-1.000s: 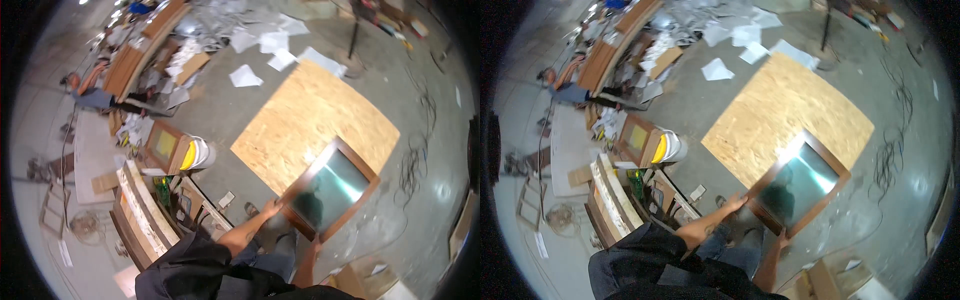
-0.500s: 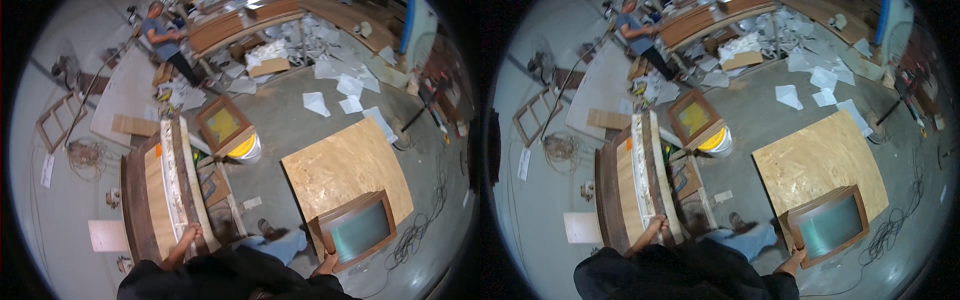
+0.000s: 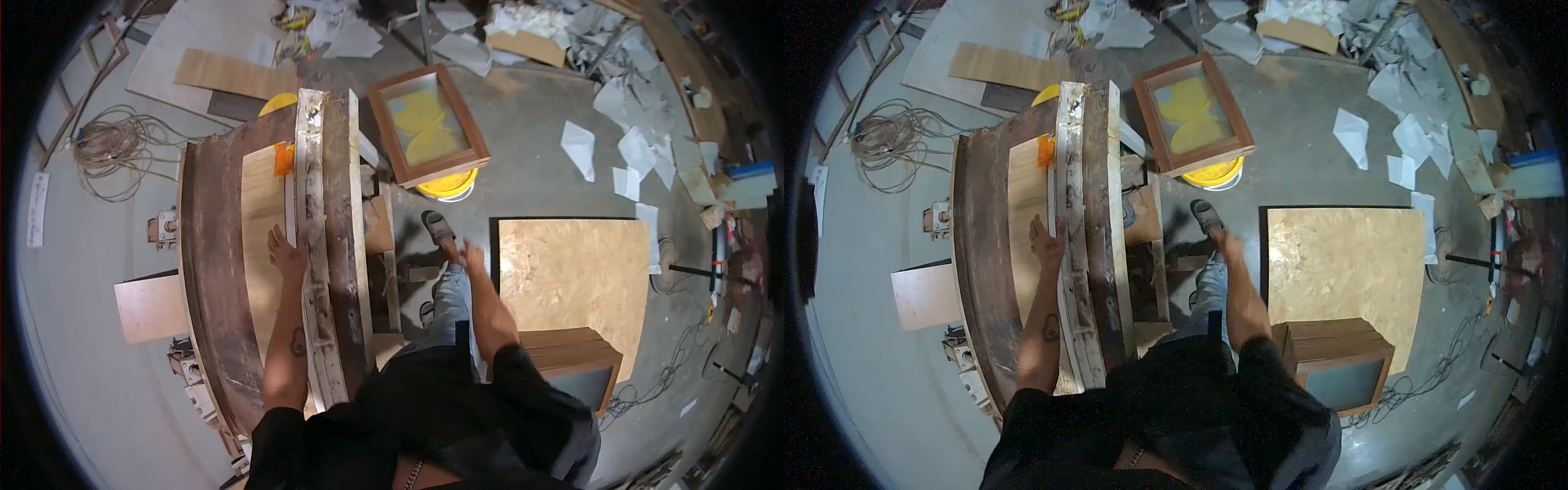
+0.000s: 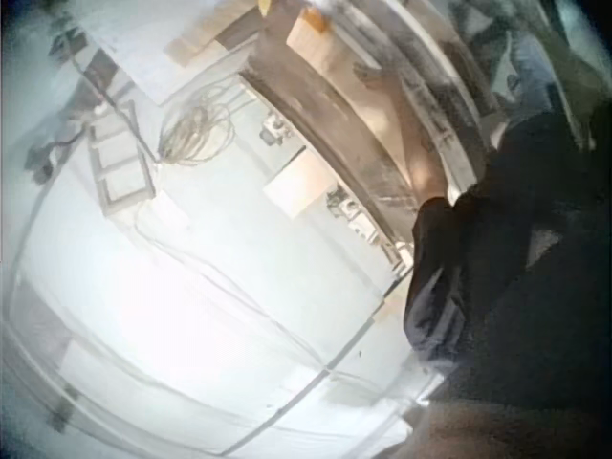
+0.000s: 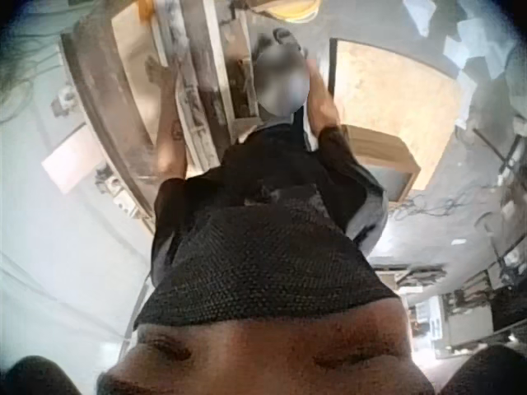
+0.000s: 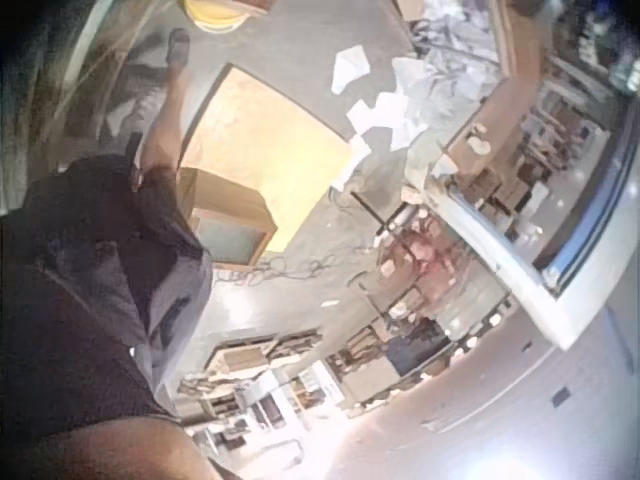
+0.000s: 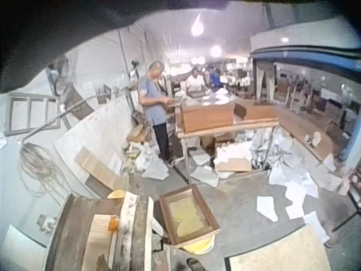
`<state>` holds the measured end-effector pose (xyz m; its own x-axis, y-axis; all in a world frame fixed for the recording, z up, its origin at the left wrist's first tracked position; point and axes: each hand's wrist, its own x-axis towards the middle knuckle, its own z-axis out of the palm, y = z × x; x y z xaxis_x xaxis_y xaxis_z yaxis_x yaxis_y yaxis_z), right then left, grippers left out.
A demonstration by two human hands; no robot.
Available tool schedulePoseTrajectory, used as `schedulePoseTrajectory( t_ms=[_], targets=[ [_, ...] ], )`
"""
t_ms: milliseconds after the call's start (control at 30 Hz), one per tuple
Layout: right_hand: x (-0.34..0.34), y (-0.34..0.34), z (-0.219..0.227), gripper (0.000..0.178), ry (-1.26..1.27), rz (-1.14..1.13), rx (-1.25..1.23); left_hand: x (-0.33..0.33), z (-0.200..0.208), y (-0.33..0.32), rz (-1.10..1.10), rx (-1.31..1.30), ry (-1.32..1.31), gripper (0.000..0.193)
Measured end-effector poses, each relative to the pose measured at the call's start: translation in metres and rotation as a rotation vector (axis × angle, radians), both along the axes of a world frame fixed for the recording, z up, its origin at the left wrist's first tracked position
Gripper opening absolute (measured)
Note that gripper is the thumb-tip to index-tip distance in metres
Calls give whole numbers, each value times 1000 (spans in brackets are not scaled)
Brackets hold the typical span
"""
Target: The person lifts a wooden frame containing a glass pane, places it onto a workbench, and moves it between a stack and the bench by hand.
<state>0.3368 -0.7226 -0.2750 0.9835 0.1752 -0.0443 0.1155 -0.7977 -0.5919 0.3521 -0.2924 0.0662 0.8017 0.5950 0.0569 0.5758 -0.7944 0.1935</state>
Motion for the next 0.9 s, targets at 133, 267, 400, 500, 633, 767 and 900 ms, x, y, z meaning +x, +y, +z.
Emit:
schedulePoseTrajectory(
  t_ms=[133,267,400,500,633,767,900],
  targets=[
    [221,105,41,73,711,-866,823,11,-28,-3,17,66,37,87],
    [296,127,-48,84,719,-1076,697,21,-18,-9,-32,-64,75,91],
    [283,118,-61,51,412,-1117,552,19,-13,-8,39,-33,172,90],
    [254,117,30,32,652,-1309,1013,10,-14,1,89,17,244,89],
    [232,47,131,50,323,-827,1398,13,-10,-4,116,-65,178,90],
    [306,13,268,49,260,-671,1461,8,-20,-8,76,-46,85,91],
    [384,27,426,23,371,-294,685,6,-14,-11,37,-125,-52,88]
  ],
)
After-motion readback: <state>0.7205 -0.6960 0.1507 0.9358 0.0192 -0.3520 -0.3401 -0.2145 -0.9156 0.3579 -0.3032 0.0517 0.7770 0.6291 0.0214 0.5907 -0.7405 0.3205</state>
